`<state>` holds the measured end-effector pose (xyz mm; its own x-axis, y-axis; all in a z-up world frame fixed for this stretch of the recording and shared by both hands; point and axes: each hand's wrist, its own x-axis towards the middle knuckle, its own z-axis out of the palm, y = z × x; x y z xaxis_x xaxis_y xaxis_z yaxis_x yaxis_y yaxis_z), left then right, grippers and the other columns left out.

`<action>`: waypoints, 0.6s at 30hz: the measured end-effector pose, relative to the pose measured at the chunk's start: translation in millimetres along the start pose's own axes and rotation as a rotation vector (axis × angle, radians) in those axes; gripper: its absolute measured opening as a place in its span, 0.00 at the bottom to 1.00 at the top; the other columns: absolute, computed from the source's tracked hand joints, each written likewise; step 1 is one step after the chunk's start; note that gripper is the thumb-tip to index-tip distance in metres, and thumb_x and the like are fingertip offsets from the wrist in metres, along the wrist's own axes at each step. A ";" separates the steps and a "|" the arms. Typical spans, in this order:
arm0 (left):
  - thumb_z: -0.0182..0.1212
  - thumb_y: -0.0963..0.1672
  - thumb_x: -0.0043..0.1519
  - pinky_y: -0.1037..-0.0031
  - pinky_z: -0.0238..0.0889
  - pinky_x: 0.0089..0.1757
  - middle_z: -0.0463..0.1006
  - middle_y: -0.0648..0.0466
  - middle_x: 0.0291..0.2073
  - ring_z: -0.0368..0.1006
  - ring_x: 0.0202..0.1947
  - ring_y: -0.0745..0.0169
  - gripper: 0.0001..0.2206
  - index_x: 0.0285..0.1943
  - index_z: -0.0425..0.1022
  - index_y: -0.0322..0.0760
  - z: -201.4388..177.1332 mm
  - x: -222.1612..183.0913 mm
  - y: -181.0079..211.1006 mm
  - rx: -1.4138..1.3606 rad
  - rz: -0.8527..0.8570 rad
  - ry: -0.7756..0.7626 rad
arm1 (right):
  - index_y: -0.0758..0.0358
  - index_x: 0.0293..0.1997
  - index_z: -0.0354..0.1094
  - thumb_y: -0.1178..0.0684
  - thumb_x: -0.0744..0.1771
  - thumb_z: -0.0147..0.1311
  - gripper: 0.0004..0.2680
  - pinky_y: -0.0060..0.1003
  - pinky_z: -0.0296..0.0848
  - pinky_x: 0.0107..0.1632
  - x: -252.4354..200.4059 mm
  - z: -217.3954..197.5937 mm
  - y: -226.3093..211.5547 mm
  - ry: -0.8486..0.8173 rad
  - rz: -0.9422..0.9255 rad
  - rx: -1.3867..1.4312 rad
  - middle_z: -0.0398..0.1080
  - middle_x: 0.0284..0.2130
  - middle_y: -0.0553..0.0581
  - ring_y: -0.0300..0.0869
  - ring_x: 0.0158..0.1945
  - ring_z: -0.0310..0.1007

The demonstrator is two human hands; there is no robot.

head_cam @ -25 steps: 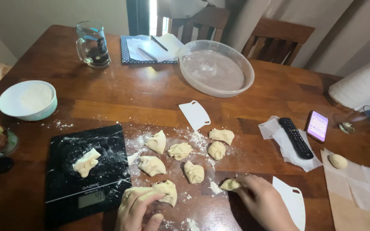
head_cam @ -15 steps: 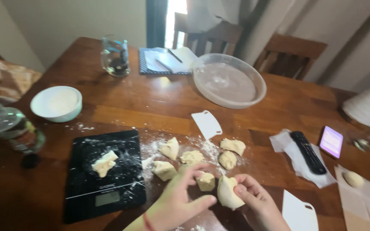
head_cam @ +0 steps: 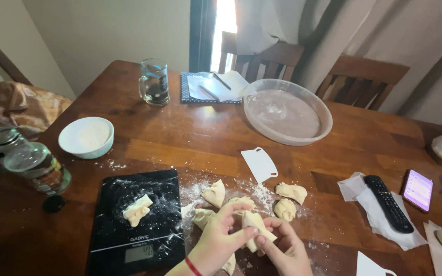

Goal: Weighing pieces of dough on a scale and rolling them into balls by hand

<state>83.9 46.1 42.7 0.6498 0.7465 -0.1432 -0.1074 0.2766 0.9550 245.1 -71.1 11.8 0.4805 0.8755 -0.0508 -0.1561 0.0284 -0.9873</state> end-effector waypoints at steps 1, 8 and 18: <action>0.75 0.41 0.59 0.81 0.74 0.41 0.85 0.57 0.41 0.78 0.38 0.72 0.17 0.58 0.82 0.42 -0.4 -4.9 10.8 0.069 -0.034 -0.014 | 0.69 0.54 0.78 0.61 0.64 0.70 0.14 0.40 0.77 0.36 -0.4 -3.0 3.9 0.056 0.055 -0.020 0.80 0.32 0.65 0.48 0.32 0.79; 0.76 0.41 0.61 0.78 0.74 0.42 0.87 0.53 0.36 0.80 0.37 0.68 0.07 0.46 0.89 0.32 -5.1 4.3 -15.0 -0.085 -0.098 0.001 | 0.71 0.59 0.74 0.60 0.68 0.62 0.13 0.37 0.77 0.36 0.9 -12.5 28.5 -0.076 -0.004 0.192 0.79 0.33 0.66 0.45 0.31 0.77; 0.82 0.40 0.51 0.73 0.74 0.35 0.91 0.43 0.29 0.83 0.26 0.58 0.20 0.47 0.73 0.41 -14.0 14.4 -52.4 0.084 0.020 0.247 | 0.71 0.56 0.71 0.67 0.66 0.66 0.13 0.33 0.75 0.49 -20.5 21.3 3.9 -0.043 -0.248 0.317 0.81 0.48 0.69 0.44 0.46 0.81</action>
<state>88.3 50.8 -13.1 0.4432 0.8795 -0.1731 -0.0490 0.2166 0.9750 216.3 -78.7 12.2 0.5013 0.8428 0.1960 -0.3018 0.3826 -0.8733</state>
